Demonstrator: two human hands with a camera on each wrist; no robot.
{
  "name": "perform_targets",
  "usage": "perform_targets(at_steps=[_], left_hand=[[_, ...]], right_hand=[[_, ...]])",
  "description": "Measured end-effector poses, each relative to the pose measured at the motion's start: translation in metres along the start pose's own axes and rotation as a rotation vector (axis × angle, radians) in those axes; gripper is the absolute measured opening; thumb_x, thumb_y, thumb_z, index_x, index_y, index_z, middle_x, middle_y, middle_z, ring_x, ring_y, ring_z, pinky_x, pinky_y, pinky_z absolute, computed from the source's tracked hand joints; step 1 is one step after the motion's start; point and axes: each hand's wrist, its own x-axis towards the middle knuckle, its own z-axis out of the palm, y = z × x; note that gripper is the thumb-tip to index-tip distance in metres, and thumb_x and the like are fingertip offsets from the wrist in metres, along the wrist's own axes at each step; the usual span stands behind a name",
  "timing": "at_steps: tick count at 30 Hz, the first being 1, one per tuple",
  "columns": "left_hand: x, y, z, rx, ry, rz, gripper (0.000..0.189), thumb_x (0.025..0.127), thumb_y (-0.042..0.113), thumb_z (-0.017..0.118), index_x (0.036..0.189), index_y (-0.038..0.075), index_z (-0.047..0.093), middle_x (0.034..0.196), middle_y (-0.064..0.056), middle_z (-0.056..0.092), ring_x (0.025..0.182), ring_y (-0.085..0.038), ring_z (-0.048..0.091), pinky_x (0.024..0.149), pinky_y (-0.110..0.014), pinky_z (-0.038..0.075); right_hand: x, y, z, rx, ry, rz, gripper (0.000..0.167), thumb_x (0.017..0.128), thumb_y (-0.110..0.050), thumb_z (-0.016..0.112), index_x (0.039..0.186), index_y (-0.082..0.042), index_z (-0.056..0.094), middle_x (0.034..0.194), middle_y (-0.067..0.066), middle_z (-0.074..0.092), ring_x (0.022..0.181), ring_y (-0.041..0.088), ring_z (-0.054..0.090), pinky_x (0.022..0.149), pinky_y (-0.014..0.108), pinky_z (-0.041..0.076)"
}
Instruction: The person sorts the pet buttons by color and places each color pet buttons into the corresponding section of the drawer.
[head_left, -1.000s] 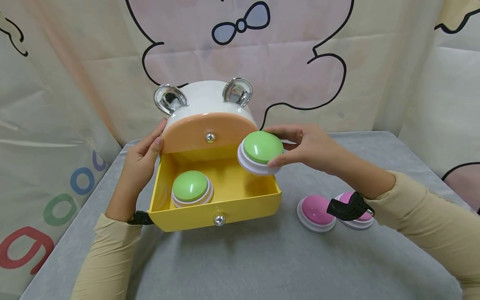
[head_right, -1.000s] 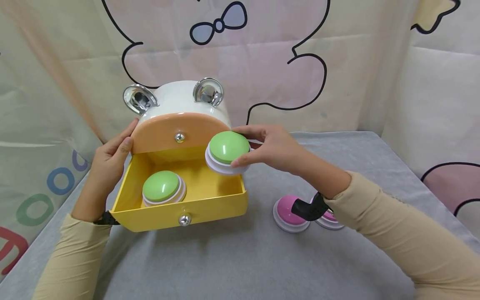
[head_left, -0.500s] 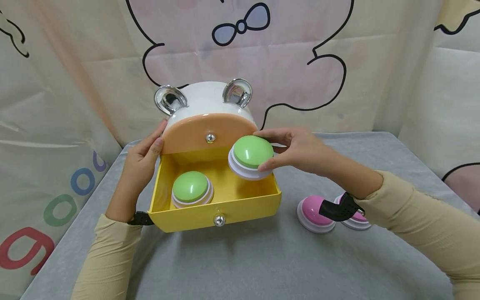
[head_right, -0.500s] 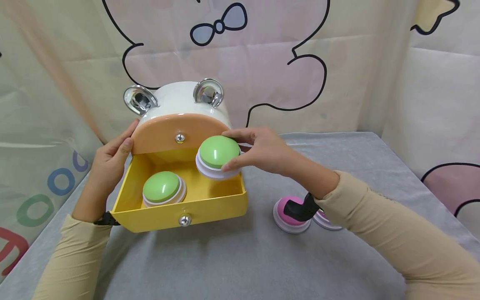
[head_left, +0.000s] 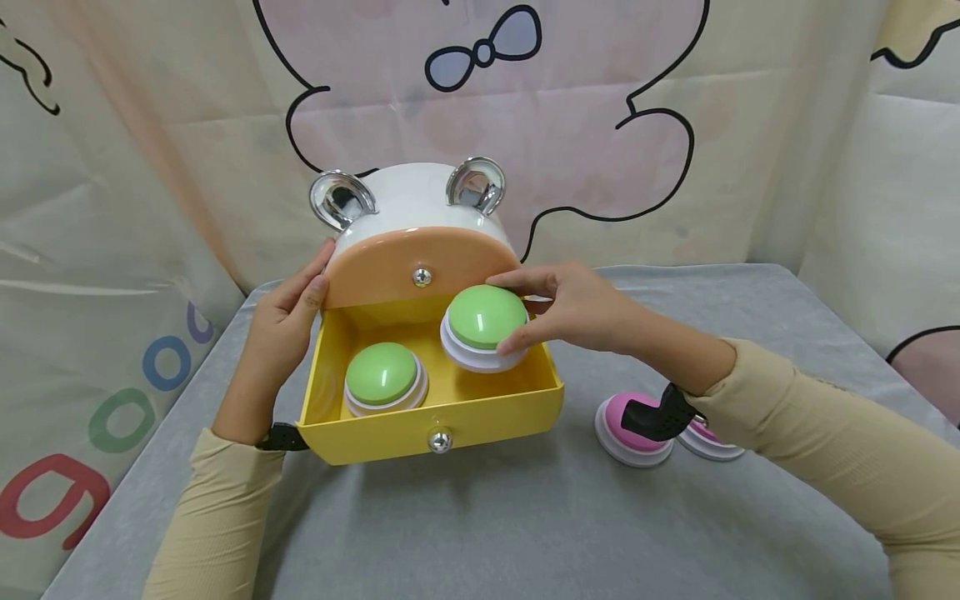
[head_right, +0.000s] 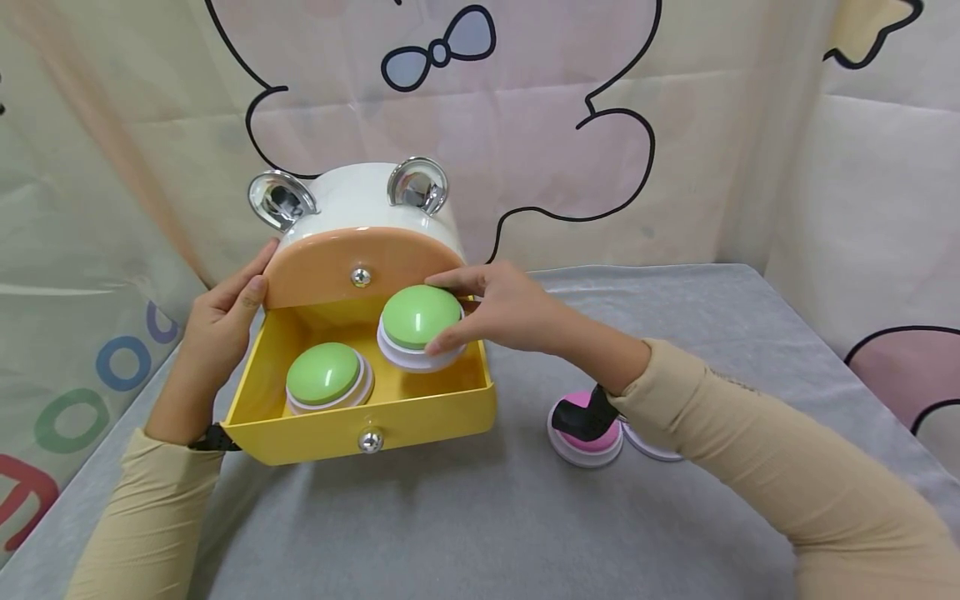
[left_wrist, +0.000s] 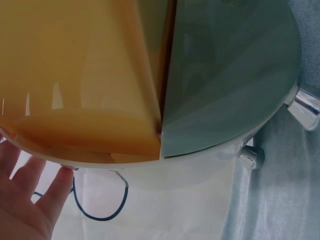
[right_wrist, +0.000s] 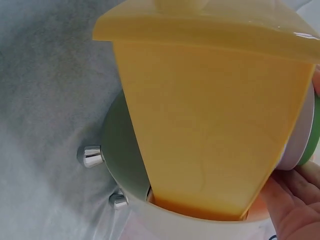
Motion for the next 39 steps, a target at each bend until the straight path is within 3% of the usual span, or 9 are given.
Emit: perform_targets(at_steps=[7,20,31,39], left_hand=[[0.0,0.0,0.0,-0.001,0.001,0.003,0.043,0.106,0.039,0.043,0.149,0.036,0.041,0.158,0.011,0.039,0.148,-0.013,0.036,0.12,-0.03,0.035],[0.0,0.001,0.0,-0.001,0.006,0.005,0.043,0.106,0.038,0.043,0.149,0.035,0.042,0.157,0.011,0.04,0.147,-0.013,0.037,0.119,-0.027,0.036],[0.0,0.001,0.001,-0.005,0.008,0.013,0.043,0.106,0.037,0.044,0.149,0.034,0.042,0.157,0.01,0.04,0.147,-0.013,0.038,0.118,-0.026,0.036],[0.0,0.001,0.0,-0.007,0.008,0.013,0.043,0.106,0.037,0.043,0.149,0.034,0.042,0.157,0.01,0.04,0.147,-0.014,0.038,0.118,-0.026,0.036]], right_hand=[[0.004,-0.002,0.005,-0.071,-0.001,-0.003,0.071,0.07,-0.028,0.091,0.135,-0.02,0.064,0.13,-0.001,0.066,0.122,0.019,0.062,0.102,0.04,0.055],[0.011,-0.009,0.018,-0.179,-0.041,-0.054,0.072,0.068,-0.031,0.093,0.133,-0.015,0.065,0.122,0.001,0.07,0.112,0.018,0.063,0.102,0.037,0.054],[0.012,-0.007,0.03,-0.397,-0.067,-0.211,0.07,0.067,-0.032,0.093,0.128,-0.01,0.068,0.115,0.0,0.073,0.101,0.015,0.064,0.093,0.032,0.057],[0.016,-0.008,0.034,-0.409,-0.105,-0.236,0.068,0.067,-0.034,0.093,0.126,-0.009,0.069,0.109,0.0,0.073,0.094,0.014,0.063,0.086,0.026,0.057]])
